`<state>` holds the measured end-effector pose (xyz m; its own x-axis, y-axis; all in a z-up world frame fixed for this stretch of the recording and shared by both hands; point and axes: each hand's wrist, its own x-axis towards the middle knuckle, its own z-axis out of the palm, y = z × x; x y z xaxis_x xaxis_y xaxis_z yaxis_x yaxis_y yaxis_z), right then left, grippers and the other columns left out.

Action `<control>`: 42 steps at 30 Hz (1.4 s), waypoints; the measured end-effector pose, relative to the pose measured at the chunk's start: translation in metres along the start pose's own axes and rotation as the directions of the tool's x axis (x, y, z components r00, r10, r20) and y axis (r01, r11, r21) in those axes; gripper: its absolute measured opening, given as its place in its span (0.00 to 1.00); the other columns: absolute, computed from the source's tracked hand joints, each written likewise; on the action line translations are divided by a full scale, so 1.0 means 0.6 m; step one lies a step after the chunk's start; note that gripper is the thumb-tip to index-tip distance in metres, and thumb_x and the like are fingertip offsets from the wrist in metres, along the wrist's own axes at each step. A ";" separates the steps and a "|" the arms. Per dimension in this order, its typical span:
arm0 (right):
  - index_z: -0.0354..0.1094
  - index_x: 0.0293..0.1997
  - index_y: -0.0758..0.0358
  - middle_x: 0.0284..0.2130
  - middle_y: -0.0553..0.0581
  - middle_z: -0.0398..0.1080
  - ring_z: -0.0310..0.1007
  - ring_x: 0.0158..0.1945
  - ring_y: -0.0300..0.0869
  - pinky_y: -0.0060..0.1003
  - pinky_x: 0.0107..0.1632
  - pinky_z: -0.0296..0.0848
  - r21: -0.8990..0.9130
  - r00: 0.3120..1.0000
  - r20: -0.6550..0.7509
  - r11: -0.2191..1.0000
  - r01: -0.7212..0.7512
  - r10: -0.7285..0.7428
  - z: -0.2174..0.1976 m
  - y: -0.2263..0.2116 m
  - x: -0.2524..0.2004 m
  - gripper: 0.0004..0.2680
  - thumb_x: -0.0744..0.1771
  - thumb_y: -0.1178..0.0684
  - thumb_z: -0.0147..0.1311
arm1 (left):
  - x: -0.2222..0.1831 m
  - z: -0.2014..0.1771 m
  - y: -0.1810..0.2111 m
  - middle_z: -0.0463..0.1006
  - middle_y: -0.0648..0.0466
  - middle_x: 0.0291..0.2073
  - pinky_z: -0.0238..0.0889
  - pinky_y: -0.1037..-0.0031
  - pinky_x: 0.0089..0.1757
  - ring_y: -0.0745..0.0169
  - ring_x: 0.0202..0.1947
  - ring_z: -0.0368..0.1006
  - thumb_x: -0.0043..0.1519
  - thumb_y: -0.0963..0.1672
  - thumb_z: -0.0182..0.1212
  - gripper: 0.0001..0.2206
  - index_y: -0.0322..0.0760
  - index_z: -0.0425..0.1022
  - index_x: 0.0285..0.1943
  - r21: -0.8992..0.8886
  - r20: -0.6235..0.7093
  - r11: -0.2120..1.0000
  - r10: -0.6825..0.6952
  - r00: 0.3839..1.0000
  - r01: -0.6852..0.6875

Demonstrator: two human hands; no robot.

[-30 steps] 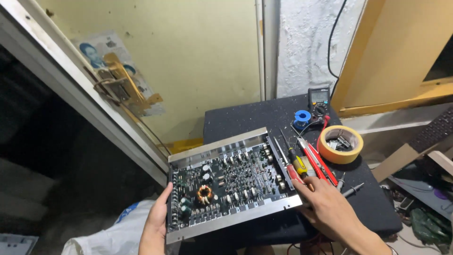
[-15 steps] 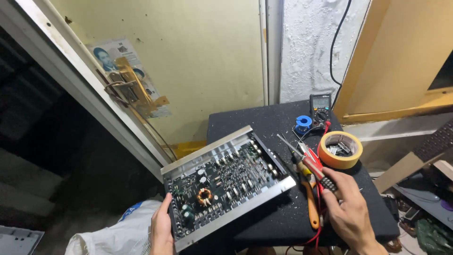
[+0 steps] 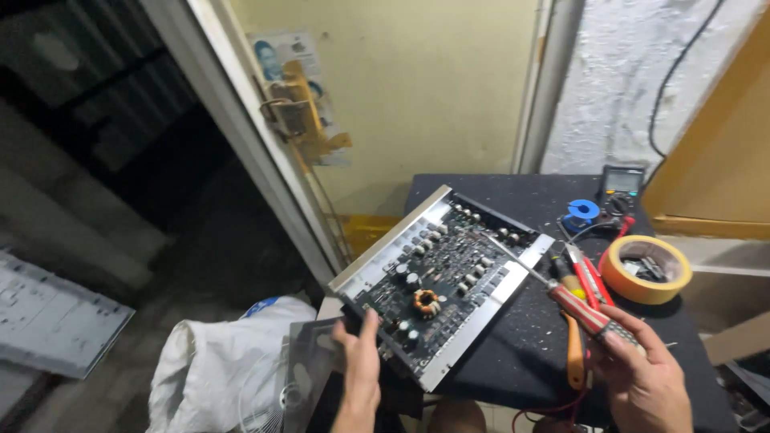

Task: Removing internal screws from an electronic amplifier's circuit board using a manual screwdriver.

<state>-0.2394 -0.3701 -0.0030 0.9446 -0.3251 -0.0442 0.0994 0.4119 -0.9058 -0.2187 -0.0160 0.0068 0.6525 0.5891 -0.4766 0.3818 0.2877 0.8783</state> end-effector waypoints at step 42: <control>0.74 0.55 0.64 0.35 0.65 0.74 0.70 0.32 0.49 0.41 0.37 0.65 -0.731 0.998 0.067 0.680 0.056 -0.010 0.197 -0.185 -0.023 0.12 0.68 0.53 0.59 | 0.041 0.133 0.135 0.76 0.50 0.60 0.58 0.56 0.60 0.54 0.60 0.71 0.62 0.45 0.64 0.22 0.40 0.70 0.67 0.230 0.820 -0.290 0.572 0.024 -0.929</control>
<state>-0.2263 -0.3110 0.1478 0.9624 -0.2714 -0.0068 -0.1080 -0.3599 -0.9267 -0.1197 -0.0384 0.0634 0.7709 -0.4405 0.4601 -0.5666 -0.8042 0.1793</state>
